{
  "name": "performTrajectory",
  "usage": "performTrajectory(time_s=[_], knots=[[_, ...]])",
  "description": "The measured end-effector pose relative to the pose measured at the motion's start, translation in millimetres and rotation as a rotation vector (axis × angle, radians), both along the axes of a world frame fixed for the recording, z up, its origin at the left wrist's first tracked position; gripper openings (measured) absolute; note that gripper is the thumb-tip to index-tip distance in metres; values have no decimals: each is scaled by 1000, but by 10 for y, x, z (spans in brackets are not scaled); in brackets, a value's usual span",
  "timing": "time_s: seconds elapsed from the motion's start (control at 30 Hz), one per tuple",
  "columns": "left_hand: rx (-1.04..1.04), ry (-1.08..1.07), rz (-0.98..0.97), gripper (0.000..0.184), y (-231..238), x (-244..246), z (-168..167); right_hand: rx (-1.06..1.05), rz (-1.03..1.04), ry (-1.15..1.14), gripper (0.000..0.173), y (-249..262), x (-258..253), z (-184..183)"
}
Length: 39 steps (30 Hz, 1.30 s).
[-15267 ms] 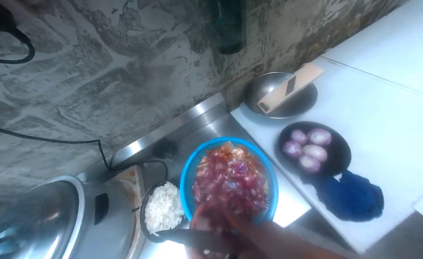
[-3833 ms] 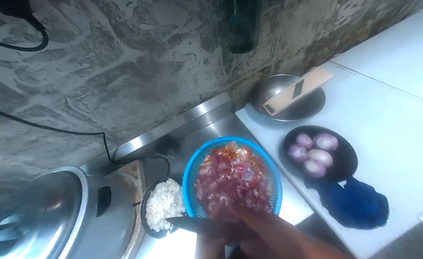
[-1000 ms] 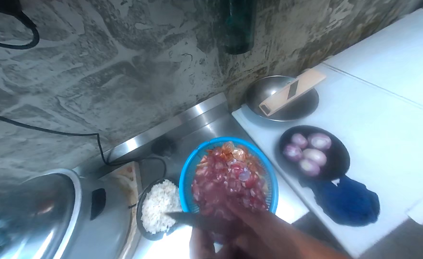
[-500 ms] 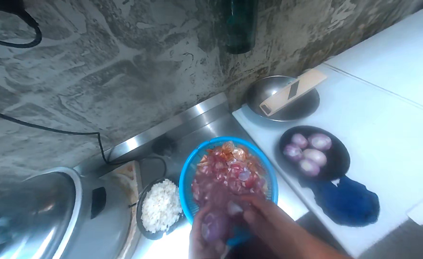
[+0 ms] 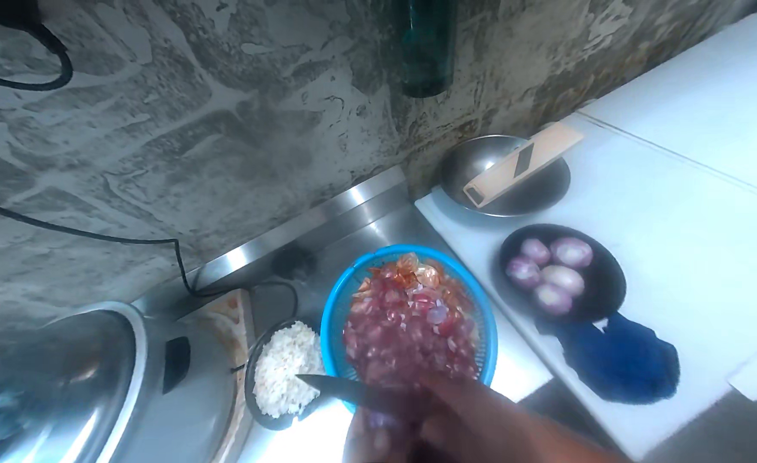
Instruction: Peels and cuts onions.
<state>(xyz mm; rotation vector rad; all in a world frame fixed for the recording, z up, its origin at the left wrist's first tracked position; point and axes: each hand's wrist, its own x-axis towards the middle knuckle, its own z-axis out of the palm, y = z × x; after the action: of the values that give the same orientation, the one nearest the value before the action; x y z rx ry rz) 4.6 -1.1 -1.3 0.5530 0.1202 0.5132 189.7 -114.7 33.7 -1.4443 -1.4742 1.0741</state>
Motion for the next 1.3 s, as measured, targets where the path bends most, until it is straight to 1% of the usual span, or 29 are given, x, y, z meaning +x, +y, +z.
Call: performTrajectory(time_s=[0.07,0.13,0.2,0.3,0.4,0.5,0.57,0.6,0.67,0.73,0.77,0.8,0.83,0.87,0.9,1.0,1.1,1.23,1.3], knots=[[-7,-2,-21,39,-5,-16,-25,39,-14,-12,51,12,-12,-27],[44,18,-34,41,1,-33,-55,77,-52,-53,51,15,-25,-71],[123,57,-52,49,13,-54,-113,117,-100,-80,50,4,-28,-95],[285,206,-55,66,32,-21,-78,145,-201,-72,49,-5,-28,-95],[335,230,-37,68,64,17,-10,110,-325,-13,49,-9,38,-78],[444,261,11,74,82,4,-3,97,-431,96,49,1,94,-113],[521,268,39,73,83,20,-23,113,-506,160,46,-8,100,-183],[525,265,44,71,90,26,-26,126,-546,189,46,-10,104,-206],[439,241,40,65,114,8,-48,162,-604,214,49,-18,124,-219],[230,176,33,60,118,-17,-89,178,-623,194,51,-24,163,-207],[139,151,29,60,120,-22,-102,128,-615,152,52,-26,190,-189],[63,144,29,62,126,-20,-110,15,-590,94,56,-25,225,-151],[-9,154,33,66,131,-14,-108,-141,-540,44,60,-15,261,-96],[-69,175,35,69,135,-2,-97,-260,-487,29,67,-10,277,-60],[-115,205,39,71,142,21,-79,-292,-457,25,71,-18,259,-54],[-216,293,28,76,145,76,-5,-118,-353,57,69,-83,128,-66],[-258,350,18,83,139,142,45,-68,-228,55,68,-91,91,-40],[-210,337,25,73,117,201,69,-3,-159,-2,67,-59,73,-66],[-181,348,54,69,99,212,52,9,-120,-9,64,-33,77,-115]])
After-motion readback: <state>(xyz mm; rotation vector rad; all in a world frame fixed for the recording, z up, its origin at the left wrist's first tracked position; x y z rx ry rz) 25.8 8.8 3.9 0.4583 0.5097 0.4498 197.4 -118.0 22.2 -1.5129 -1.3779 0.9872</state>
